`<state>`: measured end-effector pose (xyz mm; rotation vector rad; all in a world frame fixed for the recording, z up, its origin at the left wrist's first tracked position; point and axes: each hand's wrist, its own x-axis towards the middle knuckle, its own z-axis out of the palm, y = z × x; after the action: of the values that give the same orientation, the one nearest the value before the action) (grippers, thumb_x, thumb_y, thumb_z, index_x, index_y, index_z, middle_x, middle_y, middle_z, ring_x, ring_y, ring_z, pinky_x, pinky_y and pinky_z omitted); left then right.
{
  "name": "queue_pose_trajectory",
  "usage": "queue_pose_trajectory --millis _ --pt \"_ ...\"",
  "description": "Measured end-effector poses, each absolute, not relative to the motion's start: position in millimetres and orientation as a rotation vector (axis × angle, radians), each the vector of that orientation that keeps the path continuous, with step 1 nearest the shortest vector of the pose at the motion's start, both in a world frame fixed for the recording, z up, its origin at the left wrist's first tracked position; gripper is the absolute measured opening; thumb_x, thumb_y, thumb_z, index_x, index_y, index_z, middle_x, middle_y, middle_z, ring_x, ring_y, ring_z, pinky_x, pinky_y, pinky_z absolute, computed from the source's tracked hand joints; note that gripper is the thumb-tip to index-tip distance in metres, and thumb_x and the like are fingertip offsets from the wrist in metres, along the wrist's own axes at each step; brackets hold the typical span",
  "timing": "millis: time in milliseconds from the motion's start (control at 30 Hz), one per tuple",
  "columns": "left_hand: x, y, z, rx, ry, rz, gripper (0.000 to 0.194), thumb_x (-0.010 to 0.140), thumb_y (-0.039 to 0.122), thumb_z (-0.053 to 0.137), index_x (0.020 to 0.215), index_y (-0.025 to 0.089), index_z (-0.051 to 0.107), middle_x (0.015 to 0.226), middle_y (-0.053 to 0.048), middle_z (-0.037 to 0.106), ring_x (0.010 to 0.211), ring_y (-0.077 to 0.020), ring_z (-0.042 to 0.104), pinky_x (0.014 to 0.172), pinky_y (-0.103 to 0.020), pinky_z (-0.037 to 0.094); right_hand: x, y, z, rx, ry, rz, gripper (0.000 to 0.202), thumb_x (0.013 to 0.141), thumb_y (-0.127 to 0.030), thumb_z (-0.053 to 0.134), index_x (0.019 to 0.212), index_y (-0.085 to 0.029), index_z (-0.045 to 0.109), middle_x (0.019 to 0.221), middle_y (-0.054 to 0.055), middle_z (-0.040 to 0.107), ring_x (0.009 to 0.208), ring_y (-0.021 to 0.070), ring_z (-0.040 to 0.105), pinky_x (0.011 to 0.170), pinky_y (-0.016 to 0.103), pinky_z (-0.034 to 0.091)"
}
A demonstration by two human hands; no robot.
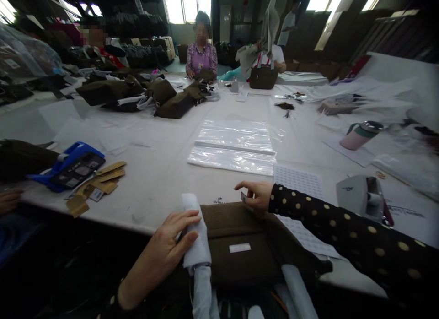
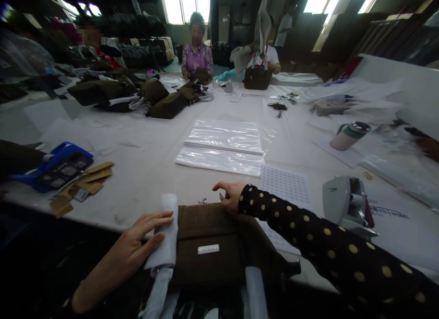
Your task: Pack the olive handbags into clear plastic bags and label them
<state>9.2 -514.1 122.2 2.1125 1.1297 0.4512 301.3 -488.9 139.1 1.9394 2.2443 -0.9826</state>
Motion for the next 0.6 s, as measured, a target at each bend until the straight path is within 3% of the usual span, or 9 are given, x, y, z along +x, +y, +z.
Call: queue_pose_trajectory --millis 200,333,433,600 --pt "6.7 -510.5 114.7 2.131 1.134 0.473 0.029 0.083 0.036 0.047 0.107 0.028 0.062 0.121 -0.004 0.056 0.114 -0.0225 0.049 0.097 -0.038 0.042 318.3 -486.5 157.7 1.913 2.251 -1.048 0.030 0.066 -0.015 0.046 0.082 -0.020 0.070 0.070 -0.001 0.064 0.061 0.0103 0.054 0.063 0.021 0.043" --pt "4.7 -508.5 112.1 2.143 1.127 0.486 0.029 0.081 0.036 0.049 0.106 0.030 0.062 0.121 -0.002 0.057 0.112 -0.0214 0.051 0.097 -0.036 0.043 338.6 -491.3 177.3 1.829 2.235 -1.132 0.035 0.061 -0.012 0.051 0.090 -0.021 0.069 0.078 -0.002 0.066 0.065 0.0113 0.058 0.067 0.021 0.045" --pt "4.3 -507.4 110.4 2.136 1.130 0.504 0.030 0.081 0.037 0.049 0.106 0.030 0.063 0.119 -0.003 0.058 0.111 -0.0224 0.053 0.096 -0.037 0.044 352.9 -493.1 189.1 1.673 2.304 -0.922 0.026 0.063 -0.017 0.060 0.087 -0.022 0.069 0.070 -0.002 0.062 0.063 0.0126 0.056 0.065 0.025 0.044" --pt "3.2 -505.9 108.2 2.122 1.147 0.503 0.031 0.080 0.040 0.048 0.105 0.031 0.063 0.116 -0.003 0.060 0.108 -0.0233 0.054 0.095 -0.038 0.045 365.7 -489.5 197.1 1.564 2.464 -0.537 0.010 0.063 -0.032 0.069 0.065 -0.022 0.070 0.090 0.006 0.059 0.085 0.0203 0.053 0.074 0.031 0.041"
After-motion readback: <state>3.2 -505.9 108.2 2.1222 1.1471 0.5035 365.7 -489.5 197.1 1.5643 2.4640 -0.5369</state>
